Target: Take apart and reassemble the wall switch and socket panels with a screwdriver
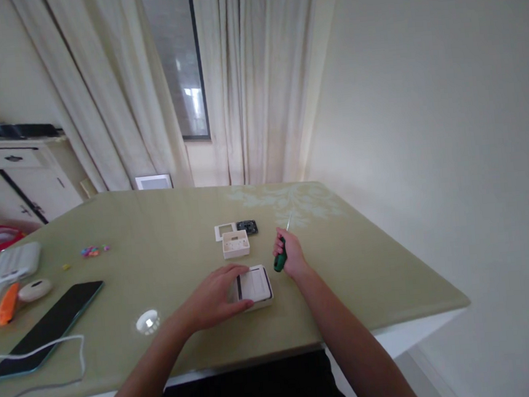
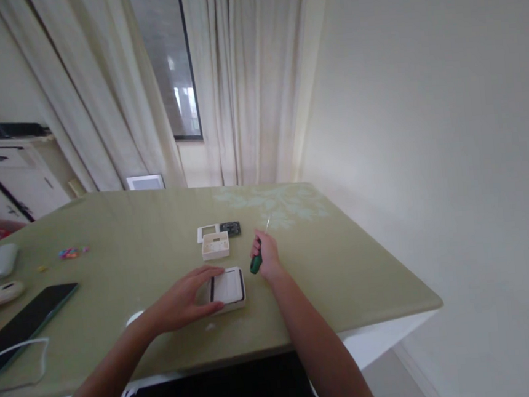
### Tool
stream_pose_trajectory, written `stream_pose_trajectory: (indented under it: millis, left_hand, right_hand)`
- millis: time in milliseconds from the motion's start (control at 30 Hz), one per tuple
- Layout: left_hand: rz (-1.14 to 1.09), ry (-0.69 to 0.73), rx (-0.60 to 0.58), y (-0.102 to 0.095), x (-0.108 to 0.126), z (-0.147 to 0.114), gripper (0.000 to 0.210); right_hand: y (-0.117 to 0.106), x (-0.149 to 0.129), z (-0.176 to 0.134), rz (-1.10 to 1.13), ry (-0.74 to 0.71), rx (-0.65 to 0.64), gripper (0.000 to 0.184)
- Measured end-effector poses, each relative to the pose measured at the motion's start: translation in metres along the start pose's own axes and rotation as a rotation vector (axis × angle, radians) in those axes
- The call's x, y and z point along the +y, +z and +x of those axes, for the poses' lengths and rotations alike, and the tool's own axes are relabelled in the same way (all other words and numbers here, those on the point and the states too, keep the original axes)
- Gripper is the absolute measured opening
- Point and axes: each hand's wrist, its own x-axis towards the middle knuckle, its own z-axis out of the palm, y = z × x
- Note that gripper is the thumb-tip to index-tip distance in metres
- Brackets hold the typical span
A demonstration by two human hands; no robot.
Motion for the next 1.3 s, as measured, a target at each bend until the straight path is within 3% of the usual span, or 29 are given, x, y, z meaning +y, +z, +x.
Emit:
stream_pose_trajectory:
  millis: [267,467,800,1000,1133,1300]
  left_hand:
    - [0.039,0.033,0.005,0.004,0.003,0.003,0.071]
    - [0.054,0.036,0.011,0.003,0.010,0.007,0.069]
    - [-0.061,0.028,-0.001,0.005,0.001,0.004,0.077]
    - [-0.230,-0.026,-0.002,0.014,-0.008,0.006,0.076]
    - [-0.365,-0.046,0.027,0.024,-0.009,0.018,0.083]
    - [-0.435,-0.014,0.029,0.030,-0.007,0.037,0.079]
  right_hand:
    - [-0.008,-0.028,-0.043,-0.550,-0.137,-0.305,0.026]
    - [-0.018,-0.021,-0.053,-0.759,-0.199,-0.382,0.017]
    - [-0.027,-0.019,-0.054,-0.857,-0.209,-0.445,0.035]
    - [-0.026,-0.030,-0.072,-0.921,-0.380,-0.602,0.082]
    - [-0.028,-0.030,-0.071,-1.060,-0.513,-0.681,0.082]
    - [-0.037,-0.034,-0.061,-1.145,-0.494,-0.651,0.080]
